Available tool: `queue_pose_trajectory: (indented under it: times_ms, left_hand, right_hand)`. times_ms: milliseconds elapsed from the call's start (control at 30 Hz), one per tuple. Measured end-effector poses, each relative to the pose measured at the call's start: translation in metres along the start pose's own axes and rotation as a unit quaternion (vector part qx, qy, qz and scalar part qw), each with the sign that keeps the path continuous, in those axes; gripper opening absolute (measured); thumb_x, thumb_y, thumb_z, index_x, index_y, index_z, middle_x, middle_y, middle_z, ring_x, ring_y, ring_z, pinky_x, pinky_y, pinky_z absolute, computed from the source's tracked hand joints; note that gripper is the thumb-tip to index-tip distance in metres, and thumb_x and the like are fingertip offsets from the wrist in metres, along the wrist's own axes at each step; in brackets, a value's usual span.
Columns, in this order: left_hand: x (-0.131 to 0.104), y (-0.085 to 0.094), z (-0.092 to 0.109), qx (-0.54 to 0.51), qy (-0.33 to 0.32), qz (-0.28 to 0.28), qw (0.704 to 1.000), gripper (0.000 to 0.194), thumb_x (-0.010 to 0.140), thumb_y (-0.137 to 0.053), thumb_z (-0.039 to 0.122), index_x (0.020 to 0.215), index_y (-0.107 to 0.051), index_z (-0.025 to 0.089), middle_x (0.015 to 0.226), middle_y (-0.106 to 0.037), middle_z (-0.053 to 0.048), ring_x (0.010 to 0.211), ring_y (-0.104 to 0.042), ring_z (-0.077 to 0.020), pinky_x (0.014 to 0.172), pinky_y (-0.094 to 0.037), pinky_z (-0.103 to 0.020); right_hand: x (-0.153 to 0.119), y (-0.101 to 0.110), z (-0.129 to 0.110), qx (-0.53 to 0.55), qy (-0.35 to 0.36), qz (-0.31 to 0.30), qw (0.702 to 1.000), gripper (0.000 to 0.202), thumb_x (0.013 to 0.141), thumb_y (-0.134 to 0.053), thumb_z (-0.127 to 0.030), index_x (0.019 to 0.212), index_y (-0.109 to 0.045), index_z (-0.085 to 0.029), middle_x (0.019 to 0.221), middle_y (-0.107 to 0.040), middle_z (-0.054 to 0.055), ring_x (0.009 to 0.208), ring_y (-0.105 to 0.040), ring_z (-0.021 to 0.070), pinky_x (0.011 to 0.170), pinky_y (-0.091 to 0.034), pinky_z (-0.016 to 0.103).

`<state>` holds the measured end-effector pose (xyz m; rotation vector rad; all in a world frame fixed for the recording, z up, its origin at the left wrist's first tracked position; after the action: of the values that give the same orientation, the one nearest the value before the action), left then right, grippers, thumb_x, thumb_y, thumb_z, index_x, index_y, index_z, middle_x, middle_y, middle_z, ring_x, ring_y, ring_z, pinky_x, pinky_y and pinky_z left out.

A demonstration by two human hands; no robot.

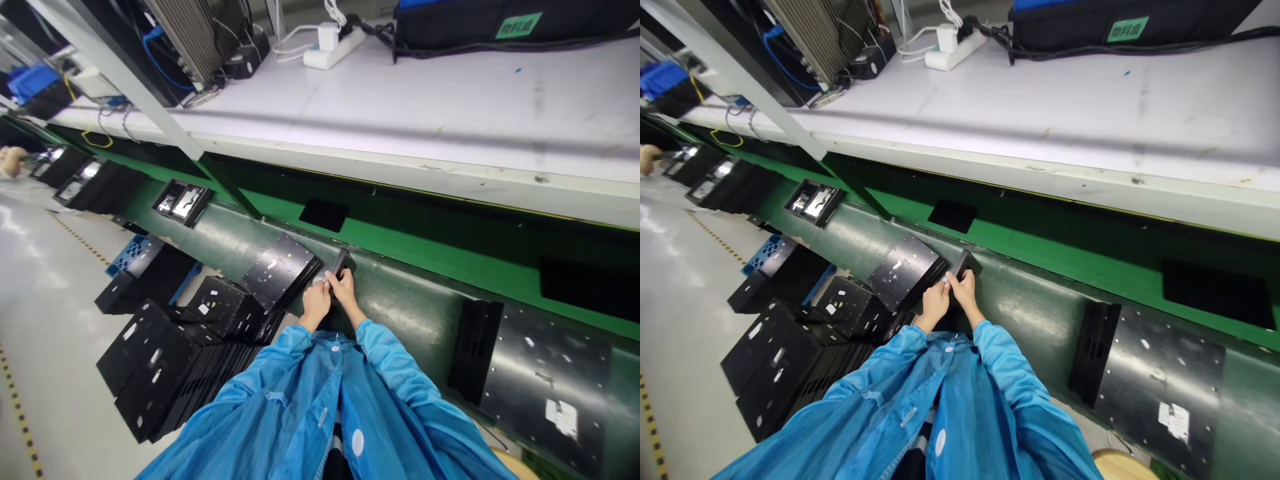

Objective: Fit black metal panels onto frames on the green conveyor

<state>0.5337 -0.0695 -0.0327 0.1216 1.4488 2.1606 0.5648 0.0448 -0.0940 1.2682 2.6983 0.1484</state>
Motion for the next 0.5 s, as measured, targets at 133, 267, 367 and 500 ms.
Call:
queue_pose_trajectory:
  times_ms: [133,267,367,500]
  left_hand:
    - [0.021,0.020,-0.015,0.026,0.063,0.028,0.997,0.047,0.110,-0.034,0.039,0.112,-0.075,0.015,0.106,-0.077,-0.023,0.107,-0.074,-0.0343,0.093,-0.051,-0.041]
    - [0.043,0.057,-0.050,0.036,0.070,0.107,0.991,0.049,0.110,-0.032,0.039,0.115,-0.074,0.014,0.102,-0.077,-0.021,0.101,-0.074,-0.0327,0.091,-0.050,-0.039]
    - [0.069,0.092,-0.091,0.009,0.069,0.132,0.989,0.049,0.109,-0.033,0.039,0.108,-0.075,0.015,0.109,-0.077,-0.020,0.104,-0.072,-0.0320,0.089,-0.049,-0.037]
    - [0.115,0.133,-0.154,-0.041,0.085,0.125,0.988,0.046,0.106,-0.036,0.038,0.100,-0.077,0.016,0.105,-0.079,-0.015,0.099,-0.070,-0.0278,0.086,-0.049,-0.033]
  right_hand:
    - [-0.013,0.019,0.005,0.039,0.006,-0.001,0.999,0.042,0.077,-0.068,-0.063,0.093,-0.052,-0.028,0.093,-0.064,0.002,0.093,-0.059,0.0252,0.088,-0.049,0.037]
    - [-0.017,0.054,0.022,0.061,-0.003,-0.006,0.998,0.036,0.074,-0.065,-0.058,0.091,-0.060,-0.028,0.094,-0.069,0.002,0.099,-0.064,0.0269,0.093,-0.050,0.038]
    - [-0.005,0.090,0.034,0.067,-0.011,0.050,0.996,0.041,0.075,-0.058,-0.060,0.092,-0.069,-0.024,0.106,-0.074,0.006,0.111,-0.065,0.0286,0.102,-0.048,0.041]
    - [0.015,0.148,0.057,-0.060,-0.090,0.108,0.988,0.048,0.077,-0.056,-0.062,0.089,-0.077,-0.020,0.104,-0.079,0.014,0.106,-0.069,0.0333,0.097,-0.053,0.045]
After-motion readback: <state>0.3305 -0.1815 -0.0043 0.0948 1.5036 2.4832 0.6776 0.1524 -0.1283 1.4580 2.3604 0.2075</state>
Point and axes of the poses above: each hand's wrist, its own x-axis towards the middle knuckle, its own y-axis out of the back of the hand, z = x × y, the point moved 1 cm from there along x, towards the middle knuckle
